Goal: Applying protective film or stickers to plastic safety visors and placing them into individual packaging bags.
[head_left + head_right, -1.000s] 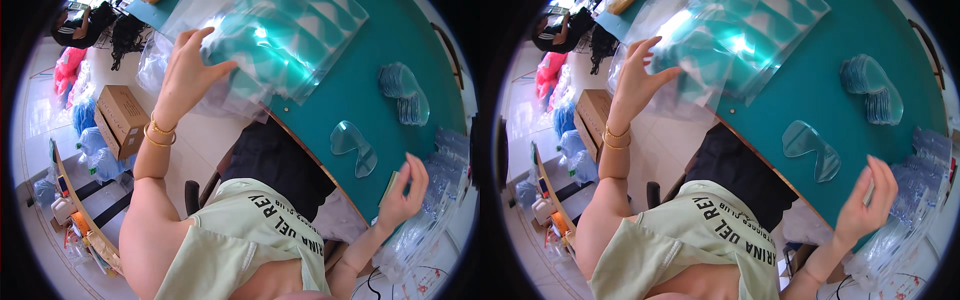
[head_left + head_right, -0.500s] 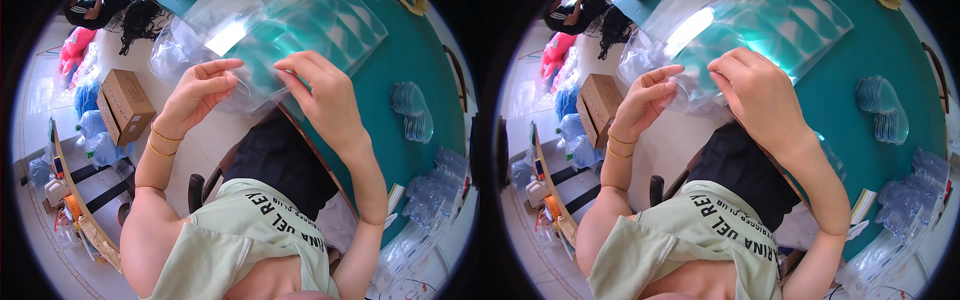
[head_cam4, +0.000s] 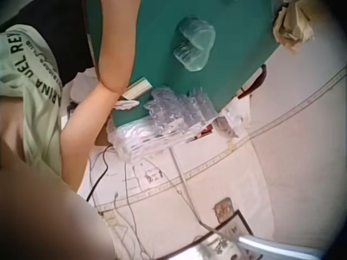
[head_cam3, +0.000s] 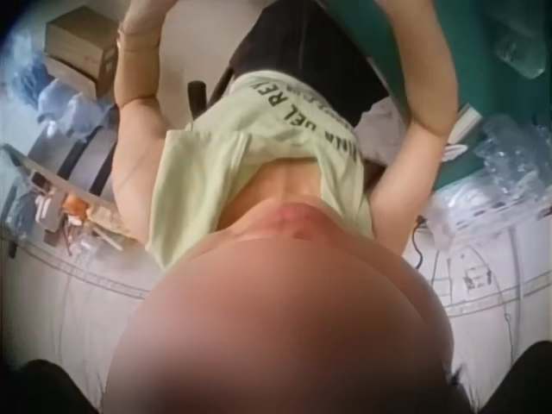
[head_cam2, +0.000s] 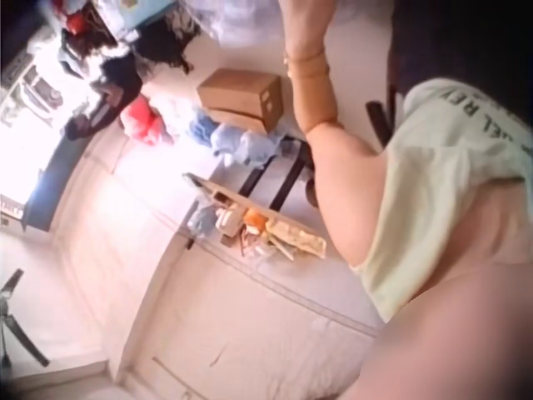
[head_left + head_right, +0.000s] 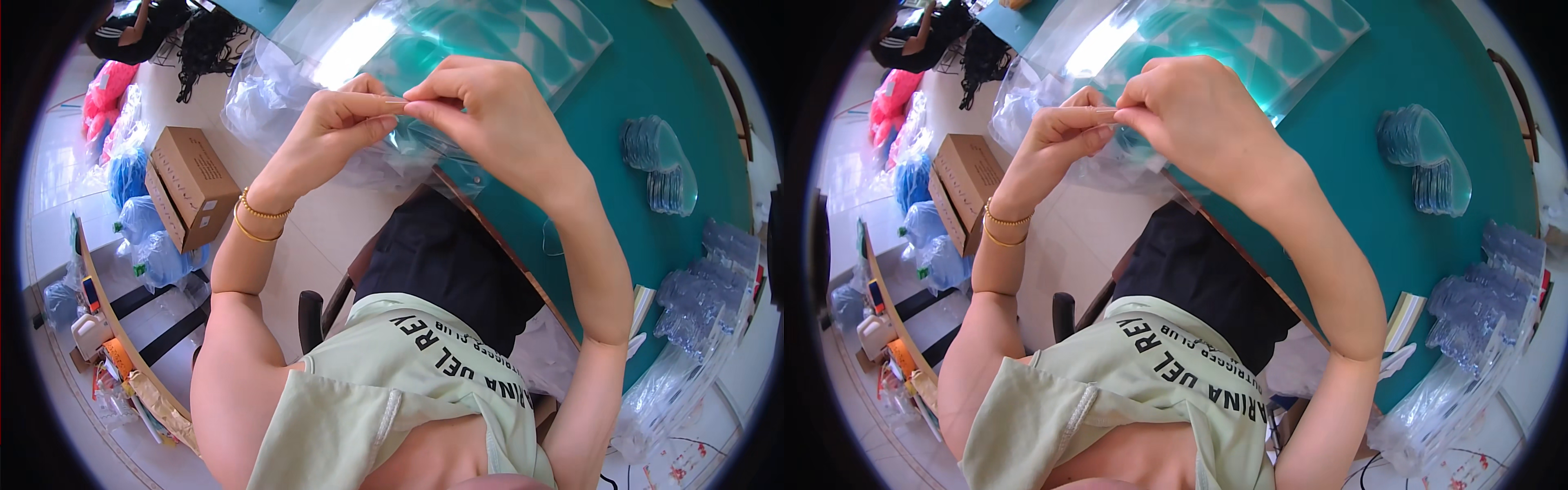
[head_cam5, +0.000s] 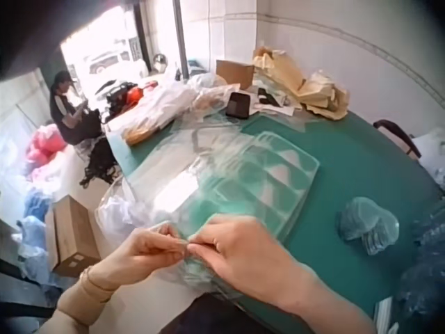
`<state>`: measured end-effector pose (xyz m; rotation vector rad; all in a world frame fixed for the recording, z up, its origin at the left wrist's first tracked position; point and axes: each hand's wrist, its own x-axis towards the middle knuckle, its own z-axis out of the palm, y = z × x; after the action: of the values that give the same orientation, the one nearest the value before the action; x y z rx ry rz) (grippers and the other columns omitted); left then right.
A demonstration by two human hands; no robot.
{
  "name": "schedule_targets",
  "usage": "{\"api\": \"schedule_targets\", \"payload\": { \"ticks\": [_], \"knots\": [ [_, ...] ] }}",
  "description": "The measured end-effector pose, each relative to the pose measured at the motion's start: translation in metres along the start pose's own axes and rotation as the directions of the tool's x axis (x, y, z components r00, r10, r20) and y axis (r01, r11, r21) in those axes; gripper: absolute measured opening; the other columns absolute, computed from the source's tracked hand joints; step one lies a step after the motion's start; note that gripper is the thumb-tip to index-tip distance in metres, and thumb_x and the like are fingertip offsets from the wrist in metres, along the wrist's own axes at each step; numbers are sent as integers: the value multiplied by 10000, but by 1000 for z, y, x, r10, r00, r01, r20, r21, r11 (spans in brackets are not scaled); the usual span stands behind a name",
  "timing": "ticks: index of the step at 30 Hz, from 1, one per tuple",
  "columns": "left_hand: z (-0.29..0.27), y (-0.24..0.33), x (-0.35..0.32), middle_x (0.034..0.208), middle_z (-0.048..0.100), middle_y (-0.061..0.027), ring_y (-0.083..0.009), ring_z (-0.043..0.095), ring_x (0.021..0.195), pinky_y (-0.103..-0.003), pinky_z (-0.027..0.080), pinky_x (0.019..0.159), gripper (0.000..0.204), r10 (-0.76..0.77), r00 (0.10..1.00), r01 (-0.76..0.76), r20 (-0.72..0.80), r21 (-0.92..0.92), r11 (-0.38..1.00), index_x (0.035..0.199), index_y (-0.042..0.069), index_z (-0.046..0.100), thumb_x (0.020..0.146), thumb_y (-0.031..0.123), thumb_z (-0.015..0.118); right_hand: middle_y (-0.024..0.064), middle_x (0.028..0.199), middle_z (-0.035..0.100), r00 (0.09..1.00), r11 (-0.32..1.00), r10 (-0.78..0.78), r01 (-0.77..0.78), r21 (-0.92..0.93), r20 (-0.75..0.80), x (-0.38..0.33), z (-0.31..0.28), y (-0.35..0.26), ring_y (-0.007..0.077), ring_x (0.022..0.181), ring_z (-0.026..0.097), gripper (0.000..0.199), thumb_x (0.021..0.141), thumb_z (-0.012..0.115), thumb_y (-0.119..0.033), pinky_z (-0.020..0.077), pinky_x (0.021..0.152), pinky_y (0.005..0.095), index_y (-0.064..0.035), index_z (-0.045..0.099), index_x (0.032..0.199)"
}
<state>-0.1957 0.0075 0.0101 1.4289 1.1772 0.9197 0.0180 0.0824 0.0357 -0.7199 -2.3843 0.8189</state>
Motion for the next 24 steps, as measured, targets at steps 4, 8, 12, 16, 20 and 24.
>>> {"api": "schedule_targets", "payload": {
  "ticks": [4,8,12,16,20,24],
  "knots": [
    [-5,-2,-1,896,503,11,-63,444,772,-225,379,668,243,15,1000,-15,7,-1,1000,1157,10,730,951,-7,602,74,863,717,965,943,256,-262,204,54,-2,-14,13,119,707,608,184,865,749,-151,502,672,263,5,741,962],
    [4,-4,0,906,508,11,-76,461,779,-224,378,671,277,72,997,-71,-30,51,996,1166,26,734,937,-32,591,74,841,709,991,986,115,-107,128,-63,-5,-6,6,127,674,603,202,856,768,-176,494,645,260,1,742,951],
    [1,-3,4,902,486,16,-80,442,774,-225,365,668,311,114,993,-115,12,153,982,1204,45,725,937,-31,583,60,751,673,982,963,172,-184,199,78,-2,-4,6,108,657,588,229,870,754,-215,468,599,250,12,734,898],
    [-6,-1,0,869,431,23,-78,397,756,-232,341,657,340,25,1000,-27,14,141,990,1241,55,705,936,-19,575,11,723,649,963,950,268,-265,163,8,-8,-18,25,51,669,545,238,927,677,-219,416,583,232,13,715,889],
    [-11,-3,-7,856,408,28,-74,384,739,-233,340,647,354,-37,996,52,-76,206,977,1251,61,701,932,-18,568,8,822,697,897,905,403,-362,222,-179,-22,-34,48,73,787,604,234,949,663,-232,475,736,225,-6,724,938],
    [-23,-13,-16,892,464,22,-74,426,730,-226,390,655,354,-75,974,133,-213,271,953,1271,58,683,933,7,588,30,887,730,759,847,523,-411,337,-388,-45,-69,79,90,820,634,250,962,653,-233,486,801,228,-3,745,991]
  ]
}}
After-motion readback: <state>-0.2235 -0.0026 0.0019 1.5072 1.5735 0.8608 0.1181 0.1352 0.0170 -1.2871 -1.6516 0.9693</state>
